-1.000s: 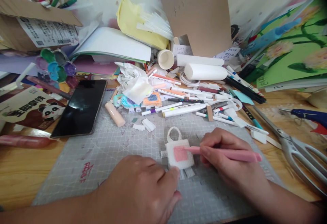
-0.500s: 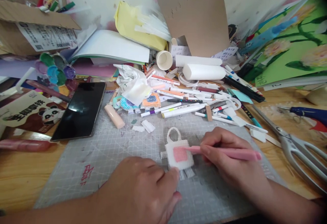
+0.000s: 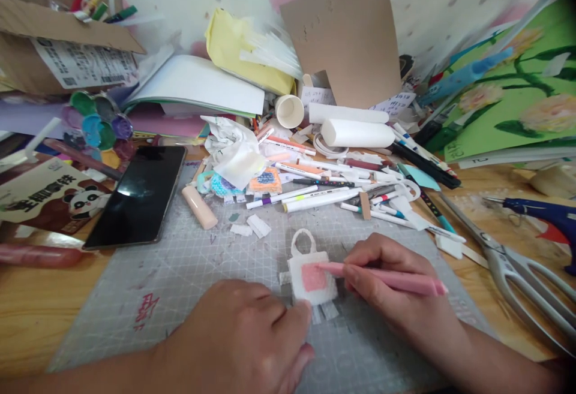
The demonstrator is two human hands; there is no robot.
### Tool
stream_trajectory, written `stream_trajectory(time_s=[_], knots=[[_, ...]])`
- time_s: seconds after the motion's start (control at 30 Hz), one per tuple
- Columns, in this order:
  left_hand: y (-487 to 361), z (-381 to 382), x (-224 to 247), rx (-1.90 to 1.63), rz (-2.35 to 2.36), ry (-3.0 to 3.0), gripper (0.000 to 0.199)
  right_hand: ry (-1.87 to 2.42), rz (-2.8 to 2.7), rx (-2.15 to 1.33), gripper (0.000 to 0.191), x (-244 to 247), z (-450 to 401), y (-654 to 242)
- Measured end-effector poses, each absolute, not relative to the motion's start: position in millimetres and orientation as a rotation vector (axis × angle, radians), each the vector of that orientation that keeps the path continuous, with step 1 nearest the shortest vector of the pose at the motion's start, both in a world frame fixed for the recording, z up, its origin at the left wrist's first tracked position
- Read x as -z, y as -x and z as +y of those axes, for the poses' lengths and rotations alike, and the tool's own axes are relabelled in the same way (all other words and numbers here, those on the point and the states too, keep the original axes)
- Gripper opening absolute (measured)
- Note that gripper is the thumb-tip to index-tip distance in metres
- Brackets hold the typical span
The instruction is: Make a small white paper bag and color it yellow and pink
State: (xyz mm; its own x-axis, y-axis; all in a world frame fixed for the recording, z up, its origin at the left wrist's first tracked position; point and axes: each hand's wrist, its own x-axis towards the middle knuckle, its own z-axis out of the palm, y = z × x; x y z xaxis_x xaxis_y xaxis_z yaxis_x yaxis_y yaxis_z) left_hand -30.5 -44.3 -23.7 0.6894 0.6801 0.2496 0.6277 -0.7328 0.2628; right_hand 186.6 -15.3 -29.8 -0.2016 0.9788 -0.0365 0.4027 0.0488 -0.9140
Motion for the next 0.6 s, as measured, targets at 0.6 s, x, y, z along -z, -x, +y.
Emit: stream_trajectory(time_s=[0.6], knots=[[33.0, -46.1, 22.5, -0.272, 1.073, -2.795, 0.009, 1.346, -1.528, -1.176, 0.019, 31.9, -12.7, -190.5]])
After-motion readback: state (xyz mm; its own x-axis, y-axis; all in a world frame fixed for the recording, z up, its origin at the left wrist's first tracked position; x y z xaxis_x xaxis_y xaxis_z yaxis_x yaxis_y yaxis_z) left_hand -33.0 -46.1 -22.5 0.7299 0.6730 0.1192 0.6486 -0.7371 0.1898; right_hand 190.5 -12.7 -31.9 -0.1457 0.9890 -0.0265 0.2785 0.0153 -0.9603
